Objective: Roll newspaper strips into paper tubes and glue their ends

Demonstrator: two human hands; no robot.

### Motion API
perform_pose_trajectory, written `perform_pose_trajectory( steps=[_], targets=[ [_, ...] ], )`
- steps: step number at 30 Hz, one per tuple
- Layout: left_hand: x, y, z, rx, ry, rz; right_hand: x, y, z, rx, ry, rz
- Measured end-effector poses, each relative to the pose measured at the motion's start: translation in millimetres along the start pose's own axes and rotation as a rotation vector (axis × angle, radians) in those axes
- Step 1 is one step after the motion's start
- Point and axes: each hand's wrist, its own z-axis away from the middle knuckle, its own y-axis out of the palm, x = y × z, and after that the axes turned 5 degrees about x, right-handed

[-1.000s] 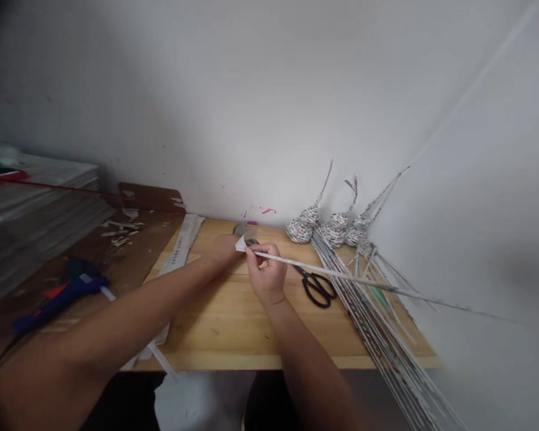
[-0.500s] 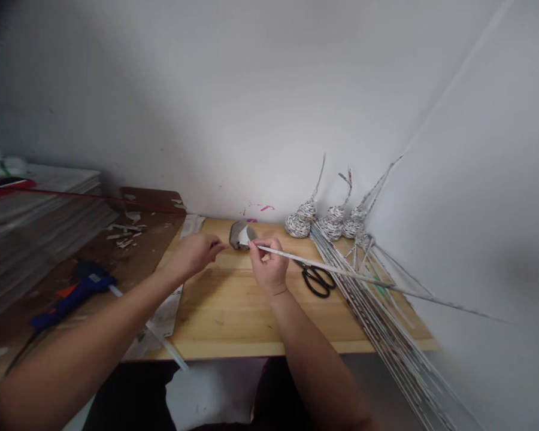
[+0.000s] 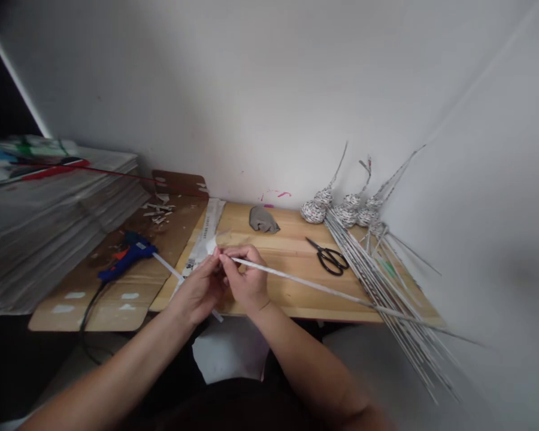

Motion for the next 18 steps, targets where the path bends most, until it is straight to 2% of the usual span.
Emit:
perform_pose_trajectory(
  steps=[5,7,8,9,10,11,12,13,15,16,18],
  targets=[
    [-12,-7.8,2,-0.152,0.161,0.079,2,9,13,0.062,0.222,-0.086],
    [-21,-10.1,2,-0.206,0.196,0.088,12,6,29,0.163,0.299,0.001],
    [-26,-11.5,3,-0.230,0.212,0.088,20,3,39,0.259,0.308,0.077],
    [-31,-13.2,4,-0.250,0.230,0.086,29,-3,49,0.390,0.242,0.182],
    [-35,-15.1,6,-0.264,0.246,0.085,39,-10,57,0.500,0.121,0.307],
    [-38,-17.2,8,-0.272,0.262,0.085,48,-18,62,0.557,-0.040,0.433],
    [-41,-19.2,10,-0.276,0.274,0.084,57,-28,65,0.533,-0.188,0.562],
    [-43,-20.9,12,-0.280,0.281,0.081,64,-38,65,0.498,-0.272,0.695],
    [-46,-23.3,17,-0.293,0.281,0.079,73,-57,58,0.388,-0.300,0.956],
    [-47,-23.8,19,-0.297,0.277,0.080,75,-64,53,0.354,-0.255,1.062],
    [-49,-23.4,24,-0.302,0.269,0.082,75,-75,44,0.394,-0.174,1.142]
  ],
)
